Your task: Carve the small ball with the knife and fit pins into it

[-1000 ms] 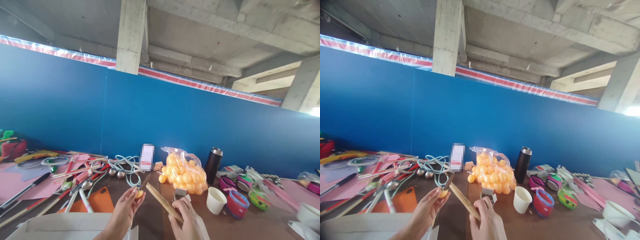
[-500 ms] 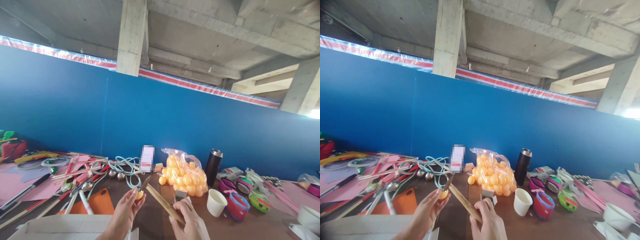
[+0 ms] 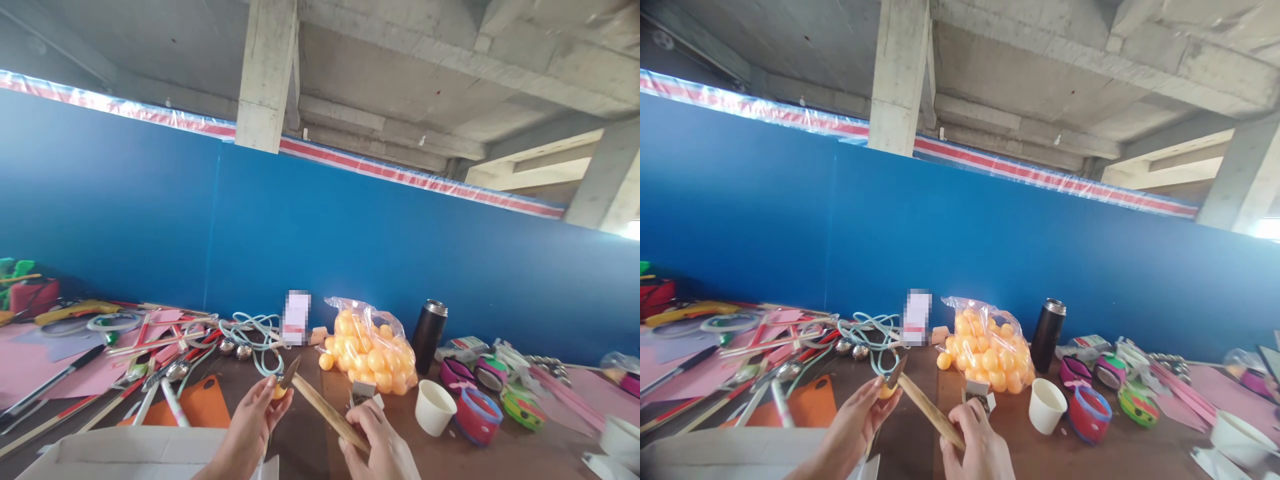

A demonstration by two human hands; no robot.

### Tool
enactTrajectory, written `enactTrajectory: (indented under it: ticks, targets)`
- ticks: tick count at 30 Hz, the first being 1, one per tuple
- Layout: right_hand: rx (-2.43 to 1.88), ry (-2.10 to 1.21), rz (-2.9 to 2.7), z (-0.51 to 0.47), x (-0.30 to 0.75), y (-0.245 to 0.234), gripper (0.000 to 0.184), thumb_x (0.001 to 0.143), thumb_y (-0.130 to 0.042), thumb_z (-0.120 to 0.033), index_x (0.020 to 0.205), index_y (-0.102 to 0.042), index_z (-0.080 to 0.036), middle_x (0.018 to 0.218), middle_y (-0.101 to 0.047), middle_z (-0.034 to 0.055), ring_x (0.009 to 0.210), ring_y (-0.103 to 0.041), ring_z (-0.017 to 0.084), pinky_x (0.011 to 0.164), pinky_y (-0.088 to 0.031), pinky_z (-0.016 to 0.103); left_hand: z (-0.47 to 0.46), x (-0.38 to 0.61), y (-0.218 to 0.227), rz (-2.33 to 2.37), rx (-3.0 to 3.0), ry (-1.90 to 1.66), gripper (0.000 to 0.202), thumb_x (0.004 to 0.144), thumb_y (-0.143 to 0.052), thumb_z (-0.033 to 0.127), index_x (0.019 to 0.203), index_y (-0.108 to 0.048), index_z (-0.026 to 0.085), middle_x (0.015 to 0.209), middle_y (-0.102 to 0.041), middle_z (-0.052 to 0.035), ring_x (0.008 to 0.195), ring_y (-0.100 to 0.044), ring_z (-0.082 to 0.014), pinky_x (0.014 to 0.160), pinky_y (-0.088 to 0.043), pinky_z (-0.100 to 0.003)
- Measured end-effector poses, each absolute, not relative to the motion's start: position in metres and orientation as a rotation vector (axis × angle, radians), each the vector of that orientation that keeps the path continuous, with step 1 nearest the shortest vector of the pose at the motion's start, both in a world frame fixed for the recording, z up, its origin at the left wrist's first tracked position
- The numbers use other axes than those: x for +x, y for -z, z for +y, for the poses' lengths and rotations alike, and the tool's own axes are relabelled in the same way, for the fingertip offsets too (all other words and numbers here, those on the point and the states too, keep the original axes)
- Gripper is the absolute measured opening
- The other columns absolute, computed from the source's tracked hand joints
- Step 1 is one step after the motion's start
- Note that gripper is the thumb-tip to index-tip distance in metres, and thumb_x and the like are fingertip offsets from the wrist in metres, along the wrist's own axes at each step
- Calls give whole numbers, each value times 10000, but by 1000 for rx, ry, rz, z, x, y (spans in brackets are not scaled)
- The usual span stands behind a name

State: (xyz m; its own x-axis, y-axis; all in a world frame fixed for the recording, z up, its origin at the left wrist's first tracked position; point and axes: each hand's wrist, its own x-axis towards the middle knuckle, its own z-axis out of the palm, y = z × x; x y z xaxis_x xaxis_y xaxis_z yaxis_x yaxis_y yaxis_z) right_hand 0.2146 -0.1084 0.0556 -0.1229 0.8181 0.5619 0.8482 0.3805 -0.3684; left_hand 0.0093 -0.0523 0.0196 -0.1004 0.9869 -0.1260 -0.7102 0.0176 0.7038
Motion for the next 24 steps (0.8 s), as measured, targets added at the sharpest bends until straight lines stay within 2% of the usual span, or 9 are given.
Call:
enactTrajectory:
  ticks: [6, 10, 14, 19, 24]
  targets:
    - [-1422, 14, -1988, -111, 217, -64, 107, 710, -477, -166, 794, -503, -227, 802, -540, 11, 666, -580, 136, 616, -475, 213, -54, 10, -21, 726, 490, -1513, 254, 777, -575, 145, 1029, -557, 161, 828, -668, -56, 784, -676, -170, 812, -542, -311]
    - [-1417, 3, -1942, -111, 219, -65, 84, 728, -487, -197, 805, -500, -226, 794, -548, 17, 671, -585, 149, 618, -488, 227, -54, 9, -21, 718, 491, -1513, 272, 761, -595, 145, 1031, -562, 139, 873, -672, -82, 804, -675, -190, 812, -543, -323]
    - [-1472, 1, -1877, -108, 221, -60, 79, 731, -499, -232, 809, -515, -231, 837, -575, 28, 696, -601, 163, 620, -493, 240, -55, 9, -20, 711, 510, -1494, 372, 711, -658, 147, 1066, -548, 155, 908, -671, -82, 858, -665, -195, 832, -536, -308]
    - [-1445, 16, -1747, -103, 222, -53, 58, 716, -501, -260, 760, -518, -227, 799, -573, 22, 666, -585, 166, 621, -487, 259, -56, 10, -23, 749, 507, -1480, 348, 681, -687, 146, 1009, -572, 137, 897, -665, -79, 809, -671, -178, 784, -555, -278]
    - [-1482, -39, -1846, -105, 222, -60, 66, 734, -501, -246, 791, -528, -224, 822, -581, 25, 699, -600, 163, 626, -488, 244, -56, 11, -25, 781, 526, -1453, 282, 656, -711, 163, 911, -604, 110, 822, -653, -58, 719, -663, -135, 715, -563, -229]
